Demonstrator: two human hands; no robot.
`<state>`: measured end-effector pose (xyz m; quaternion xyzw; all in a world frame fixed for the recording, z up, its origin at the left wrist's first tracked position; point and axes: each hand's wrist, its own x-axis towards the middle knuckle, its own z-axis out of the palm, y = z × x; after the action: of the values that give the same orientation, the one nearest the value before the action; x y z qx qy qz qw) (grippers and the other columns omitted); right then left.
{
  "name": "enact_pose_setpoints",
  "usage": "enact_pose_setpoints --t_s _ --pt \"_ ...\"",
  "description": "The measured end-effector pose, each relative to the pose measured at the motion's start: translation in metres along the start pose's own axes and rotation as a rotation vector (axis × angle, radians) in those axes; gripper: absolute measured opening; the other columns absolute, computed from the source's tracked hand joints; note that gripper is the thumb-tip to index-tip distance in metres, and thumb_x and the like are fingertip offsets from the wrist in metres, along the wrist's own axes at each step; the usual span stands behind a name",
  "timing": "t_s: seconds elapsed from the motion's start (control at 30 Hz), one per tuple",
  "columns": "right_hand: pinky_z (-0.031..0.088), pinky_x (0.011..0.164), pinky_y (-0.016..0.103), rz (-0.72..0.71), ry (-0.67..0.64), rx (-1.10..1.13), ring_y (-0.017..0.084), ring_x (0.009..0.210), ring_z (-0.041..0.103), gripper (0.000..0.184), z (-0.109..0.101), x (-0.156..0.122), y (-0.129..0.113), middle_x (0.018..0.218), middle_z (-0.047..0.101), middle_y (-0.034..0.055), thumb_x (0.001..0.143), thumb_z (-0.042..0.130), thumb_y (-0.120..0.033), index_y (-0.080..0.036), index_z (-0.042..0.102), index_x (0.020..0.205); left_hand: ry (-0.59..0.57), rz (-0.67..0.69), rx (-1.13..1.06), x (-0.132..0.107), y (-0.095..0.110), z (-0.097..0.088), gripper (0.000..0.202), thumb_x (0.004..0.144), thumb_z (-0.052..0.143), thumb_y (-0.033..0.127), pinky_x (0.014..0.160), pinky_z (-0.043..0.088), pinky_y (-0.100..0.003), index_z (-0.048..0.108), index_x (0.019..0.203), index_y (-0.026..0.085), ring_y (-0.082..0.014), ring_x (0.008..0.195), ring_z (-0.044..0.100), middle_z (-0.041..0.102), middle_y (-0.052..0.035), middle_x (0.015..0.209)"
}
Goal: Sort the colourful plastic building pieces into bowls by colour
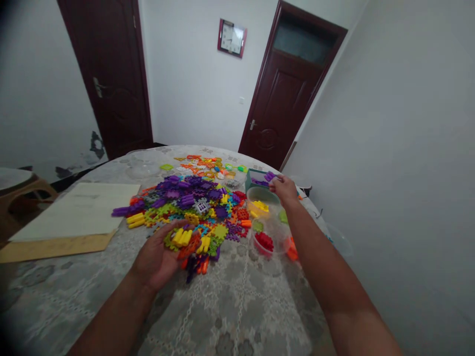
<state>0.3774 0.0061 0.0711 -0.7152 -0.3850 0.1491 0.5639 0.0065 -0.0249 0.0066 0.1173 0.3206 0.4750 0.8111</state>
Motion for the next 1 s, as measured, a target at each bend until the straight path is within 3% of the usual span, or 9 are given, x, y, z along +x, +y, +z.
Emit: enact_pose_setpoints --t_s 0.1,0.2,0.3,0.37,0.43,0.57,0.77,0.9,1.0 --pt "0.055 0.061 0.019 -0.028 0.016 -0.013 0.012 0.074 0.069 0.030 0.003 -0.017 0.001 0.105 0.076 0.0107 0.090 0.067 -0.019 -0.013 0.068 0.119 -0.013 -0.006 0.003 -0.001 0.000 0.000 0.008 0.092 0.065 0.017 0.065 0.067 -0.039 0.071 0.095 0.013 -0.0246 0.074 0.076 0.076 -0.0116 0.091" --pt "0.059 0.066 0.025 -0.114 -0.182 -0.069 0.015 0.076 0.070 0.023 0.017 -0.079 0.000 0.102 0.077 0.0085 0.089 0.070 -0.020 -0.016 0.075 0.112 -0.024 -0.007 0.008 -0.001 -0.001 0.000 0.010 0.093 0.064 0.018 0.066 0.067 -0.040 0.072 0.093 0.013 -0.0242 0.074 0.076 0.076 -0.0121 0.092" --pt "0.062 0.082 0.034 -0.502 -0.538 -0.212 0.016 0.085 0.071 0.033 0.040 -0.161 -0.004 0.116 0.075 0.0073 0.097 0.066 -0.022 -0.024 0.071 0.129 -0.039 -0.004 0.019 0.000 -0.003 0.000 0.012 0.094 0.063 0.019 0.067 0.068 -0.039 0.073 0.094 0.012 -0.0237 0.076 0.076 0.076 -0.0126 0.092" --pt "0.060 0.097 0.039 -0.716 -0.642 -0.247 0.020 0.112 0.069 0.042 0.055 -0.204 -0.006 0.139 0.066 0.0106 0.096 0.067 -0.018 -0.026 0.065 0.138 -0.068 -0.005 0.028 0.001 -0.004 0.000 0.012 0.094 0.062 0.018 0.068 0.067 -0.036 0.073 0.095 0.012 -0.0231 0.079 0.076 0.077 -0.0125 0.093" --pt "0.057 0.105 0.040 -0.789 -0.624 -0.284 0.022 0.125 0.065 0.042 0.068 -0.228 -0.004 0.143 0.063 0.0118 0.100 0.062 -0.017 -0.026 0.061 0.141 -0.096 -0.014 0.048 0.001 -0.005 0.000 0.013 0.094 0.061 0.017 0.069 0.067 -0.035 0.073 0.096 0.012 -0.0229 0.081 0.076 0.077 -0.0127 0.094" --pt "0.057 0.105 0.037 -0.777 -0.549 -0.304 0.020 0.123 0.066 0.027 0.078 -0.235 0.003 0.133 0.068 0.0104 0.105 0.055 -0.020 -0.025 0.062 0.131 -0.102 -0.032 0.093 0.002 -0.006 0.001 0.017 0.096 0.057 0.016 0.067 0.068 -0.035 0.074 0.098 0.012 -0.0244 0.082 0.077 0.077 -0.0131 0.094" --pt "0.057 0.099 0.033 -0.795 -0.652 -0.245 0.019 0.117 0.068 0.013 0.060 -0.240 -0.003 0.125 0.071 0.0075 0.104 0.058 -0.026 -0.025 0.064 0.116 -0.112 -0.069 0.203 0.004 -0.010 0.000 0.020 0.097 0.056 0.018 0.069 0.069 -0.039 0.074 0.104 0.013 -0.0275 0.086 0.078 0.077 -0.0148 0.102" --pt "0.057 0.075 0.029 -0.507 -0.473 -0.065 0.015 0.080 0.067 0.014 0.034 -0.245 -0.005 0.093 0.072 0.0023 0.102 0.063 -0.033 -0.024 0.069 0.110 -0.116 -0.045 0.233 0.001 -0.009 0.000 0.019 0.095 0.059 0.018 0.077 0.069 -0.051 0.075 0.105 0.013 -0.0316 0.095 0.078 0.076 -0.0172 0.112" --pt "0.054 0.060 0.026 -0.227 -0.266 0.107 0.013 0.067 0.063 0.025 0.003 -0.229 0.008 0.084 0.068 -0.0008 0.098 0.066 -0.037 -0.023 0.068 0.119 -0.113 -0.020 0.216 -0.001 -0.007 0.001 0.021 0.094 0.059 0.018 0.083 0.068 -0.056 0.074 0.106 0.011 -0.0354 0.103 0.077 0.075 -0.0214 0.118"
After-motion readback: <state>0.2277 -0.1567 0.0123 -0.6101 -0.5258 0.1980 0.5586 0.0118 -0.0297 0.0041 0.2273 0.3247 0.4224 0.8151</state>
